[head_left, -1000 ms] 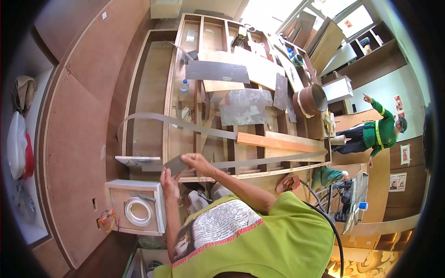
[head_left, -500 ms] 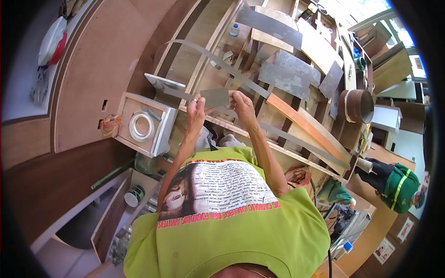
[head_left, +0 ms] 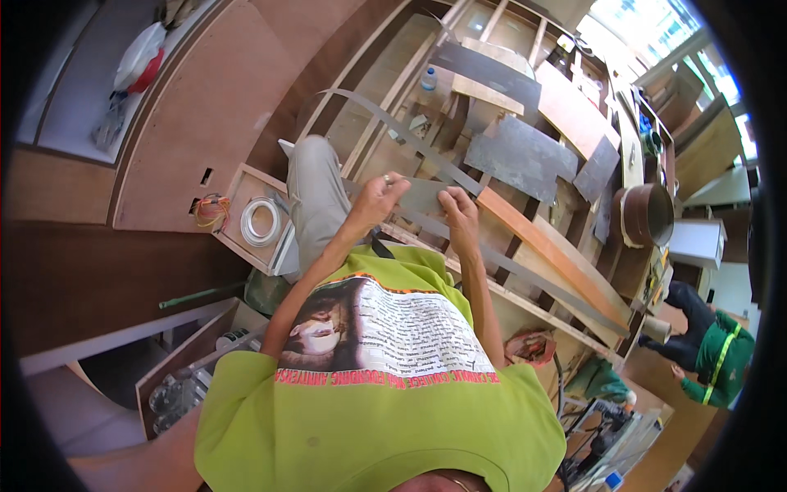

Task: The person assembles a wooden shelving unit by positioning and fitting wooden planks into the frame. They use a pencil to mark measurements on the wood and a pair of scissors to cut a strip of material. The person also handles a roll of tape and a small box during the process.

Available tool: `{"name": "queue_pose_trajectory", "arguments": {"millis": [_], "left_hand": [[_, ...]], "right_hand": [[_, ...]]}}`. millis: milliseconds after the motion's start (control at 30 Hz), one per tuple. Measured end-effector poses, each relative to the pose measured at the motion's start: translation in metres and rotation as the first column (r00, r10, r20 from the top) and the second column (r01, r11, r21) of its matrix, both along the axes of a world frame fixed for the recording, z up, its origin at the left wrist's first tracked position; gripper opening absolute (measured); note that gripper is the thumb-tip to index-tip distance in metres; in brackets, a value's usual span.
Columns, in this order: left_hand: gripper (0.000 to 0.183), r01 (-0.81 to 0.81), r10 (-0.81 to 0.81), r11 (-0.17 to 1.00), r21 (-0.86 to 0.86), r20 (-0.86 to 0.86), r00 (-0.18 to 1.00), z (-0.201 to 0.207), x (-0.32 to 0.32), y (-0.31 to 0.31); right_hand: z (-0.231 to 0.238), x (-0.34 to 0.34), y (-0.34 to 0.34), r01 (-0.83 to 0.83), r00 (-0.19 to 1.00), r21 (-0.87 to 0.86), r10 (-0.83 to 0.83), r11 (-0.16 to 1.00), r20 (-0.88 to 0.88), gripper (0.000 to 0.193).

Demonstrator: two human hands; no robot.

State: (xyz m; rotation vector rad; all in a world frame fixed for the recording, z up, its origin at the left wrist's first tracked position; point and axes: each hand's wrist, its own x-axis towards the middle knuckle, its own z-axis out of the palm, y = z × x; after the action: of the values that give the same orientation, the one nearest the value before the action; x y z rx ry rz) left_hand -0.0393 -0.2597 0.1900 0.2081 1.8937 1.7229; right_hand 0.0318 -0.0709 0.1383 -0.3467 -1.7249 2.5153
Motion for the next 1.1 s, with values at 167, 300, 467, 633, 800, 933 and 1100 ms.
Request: {"name": "queue_pose_trajectory", "arguments": {"millis": [167,300,467,633,800,933,1100], "left_hand": [[0.021,0.108,-0.149,0.982,-0.157,-0.274,0.95,0.014,0.011,0.019],[0.021,0.179,-0.242,0.959,-0.219,-0.307,0.92,0.026,0.011,0.031],[0.024,0.263,-0.316,0.941,-0.213,-0.274,0.908,0.025,-0.012,0.044],[0.031,0.282,-0.275,0.959,0.041,-0.117,0.954,0.024,-0.062,0.043],[0.029,0.192,-0.185,0.981,0.04,-0.133,0.974,0.03,-0.149,0.016],[0.027,0.087,-0.102,0.993,-0.082,-0.205,0.973,0.034,-0.246,-0.032],[0.024,-0.014,-0.009,0.996,-0.083,-0.272,0.962,0.034,-0.465,-0.109]], "right_hand": [[0.012,0.024,0.02,-0.03,0.998,0.013,0.03,0.999,0.052,0.021],[0.02,0.035,0.027,-0.181,0.983,-0.01,0.181,0.983,-0.001,0.028],[0.022,0.028,0.033,-0.168,0.986,0.194,0.161,0.967,0.054,0.034],[0.011,0.003,0.044,0.194,0.958,0.461,-0.269,0.866,0.1,0.04],[-0.016,-0.03,0.114,0.542,0.837,0.016,-0.538,0.84,-0.1,0.036],[-0.018,-0.086,0.154,0.671,0.722,-0.154,-0.686,0.726,-0.09,0.04],[0.04,-0.305,0.132,0.775,0.575,-0.118,-0.769,0.622,-0.277,0.042]]}}
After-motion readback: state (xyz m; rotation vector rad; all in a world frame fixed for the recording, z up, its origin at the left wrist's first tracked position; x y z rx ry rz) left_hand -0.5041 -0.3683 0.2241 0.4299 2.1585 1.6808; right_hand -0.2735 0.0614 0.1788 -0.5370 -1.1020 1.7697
